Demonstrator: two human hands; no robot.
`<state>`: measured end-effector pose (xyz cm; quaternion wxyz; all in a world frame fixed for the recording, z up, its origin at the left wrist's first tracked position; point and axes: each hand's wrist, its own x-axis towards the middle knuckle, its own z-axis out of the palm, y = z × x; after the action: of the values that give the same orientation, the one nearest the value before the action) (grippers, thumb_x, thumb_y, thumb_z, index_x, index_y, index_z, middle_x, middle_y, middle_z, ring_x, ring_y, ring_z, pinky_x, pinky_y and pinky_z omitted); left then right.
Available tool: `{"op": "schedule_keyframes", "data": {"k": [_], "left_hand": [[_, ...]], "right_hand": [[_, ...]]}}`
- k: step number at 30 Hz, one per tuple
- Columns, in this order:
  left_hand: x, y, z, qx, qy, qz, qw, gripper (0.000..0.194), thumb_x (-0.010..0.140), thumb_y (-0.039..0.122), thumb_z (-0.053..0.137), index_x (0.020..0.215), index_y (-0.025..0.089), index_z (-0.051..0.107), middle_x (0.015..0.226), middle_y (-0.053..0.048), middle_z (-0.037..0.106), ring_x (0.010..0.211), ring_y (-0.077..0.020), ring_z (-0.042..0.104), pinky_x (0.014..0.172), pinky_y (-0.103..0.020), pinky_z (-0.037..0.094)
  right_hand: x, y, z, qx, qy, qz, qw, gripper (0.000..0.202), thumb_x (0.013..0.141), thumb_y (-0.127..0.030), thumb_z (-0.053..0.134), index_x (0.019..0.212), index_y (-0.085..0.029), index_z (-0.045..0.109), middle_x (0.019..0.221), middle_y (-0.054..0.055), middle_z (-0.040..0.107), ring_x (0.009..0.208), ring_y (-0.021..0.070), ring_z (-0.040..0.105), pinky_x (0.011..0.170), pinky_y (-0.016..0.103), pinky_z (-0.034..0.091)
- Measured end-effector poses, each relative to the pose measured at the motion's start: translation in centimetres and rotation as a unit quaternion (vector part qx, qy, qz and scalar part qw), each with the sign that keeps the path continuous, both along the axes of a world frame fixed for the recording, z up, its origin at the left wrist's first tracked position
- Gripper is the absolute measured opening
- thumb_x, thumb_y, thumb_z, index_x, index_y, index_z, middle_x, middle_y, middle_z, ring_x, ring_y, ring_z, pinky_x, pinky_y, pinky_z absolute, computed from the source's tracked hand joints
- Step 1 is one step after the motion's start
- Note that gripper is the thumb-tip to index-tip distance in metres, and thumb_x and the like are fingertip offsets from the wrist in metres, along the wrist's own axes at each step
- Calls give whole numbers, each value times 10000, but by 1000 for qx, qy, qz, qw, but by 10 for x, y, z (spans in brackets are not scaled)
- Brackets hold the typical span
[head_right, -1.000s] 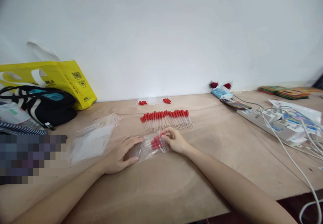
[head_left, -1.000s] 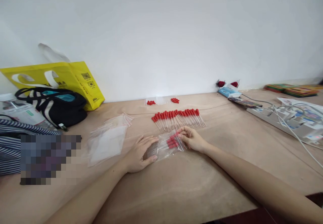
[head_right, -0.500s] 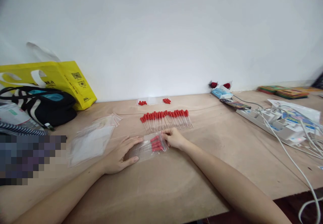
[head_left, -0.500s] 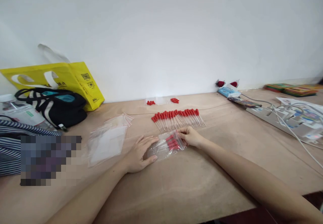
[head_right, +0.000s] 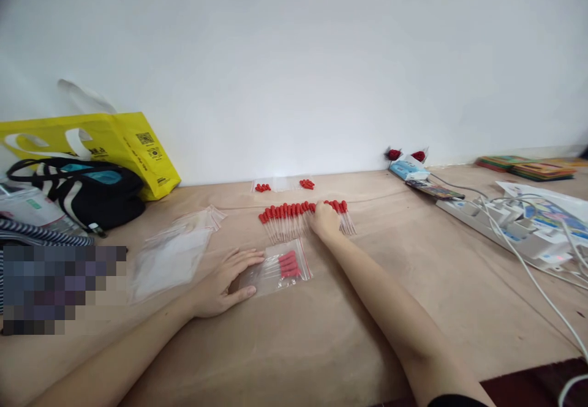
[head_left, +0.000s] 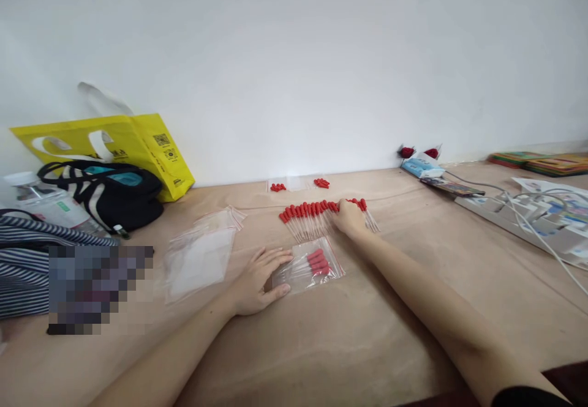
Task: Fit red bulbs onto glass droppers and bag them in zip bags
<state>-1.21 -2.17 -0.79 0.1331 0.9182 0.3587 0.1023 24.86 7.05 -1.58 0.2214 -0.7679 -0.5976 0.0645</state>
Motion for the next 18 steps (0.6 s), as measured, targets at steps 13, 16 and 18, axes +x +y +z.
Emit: {"op": "schedule_keyframes", "data": {"k": [13, 16, 18], "left_hand": [[-1, 0, -3, 2, -13, -5, 1000, 462, 814, 394, 492, 1236, 226, 413, 1307, -69, 448, 1242, -242, 339, 1059, -471, 163], [-1, 0, -2, 2, -11, -3, 1000, 460, 813, 386, 493, 1237, 226, 411, 1309, -69, 446, 1241, -242, 340, 1057, -479, 161], [-1, 0, -1, 3, -10, -2, 1000, 459, 813, 382, 493, 1236, 223, 410, 1310, -72, 445, 1241, -244, 339, 1055, -482, 165]], "right_hand": [[0, -1, 11, -22, 33, 13, 999, 306, 754, -132, 480, 1055, -73, 483, 966, 178, 605, 939, 245, 581, 755, 306, 434], [12, -16, 9, 42, 122, 84, 988, 459, 762, -152, 460, 1203, -92, 351, 839, 86, 608, 797, 184, 601, 705, 275, 449], [19, -31, 2, 93, 258, 126, 953, 572, 760, -198, 461, 1275, -125, 221, 714, 0, 551, 586, 142, 573, 589, 273, 462]]}}
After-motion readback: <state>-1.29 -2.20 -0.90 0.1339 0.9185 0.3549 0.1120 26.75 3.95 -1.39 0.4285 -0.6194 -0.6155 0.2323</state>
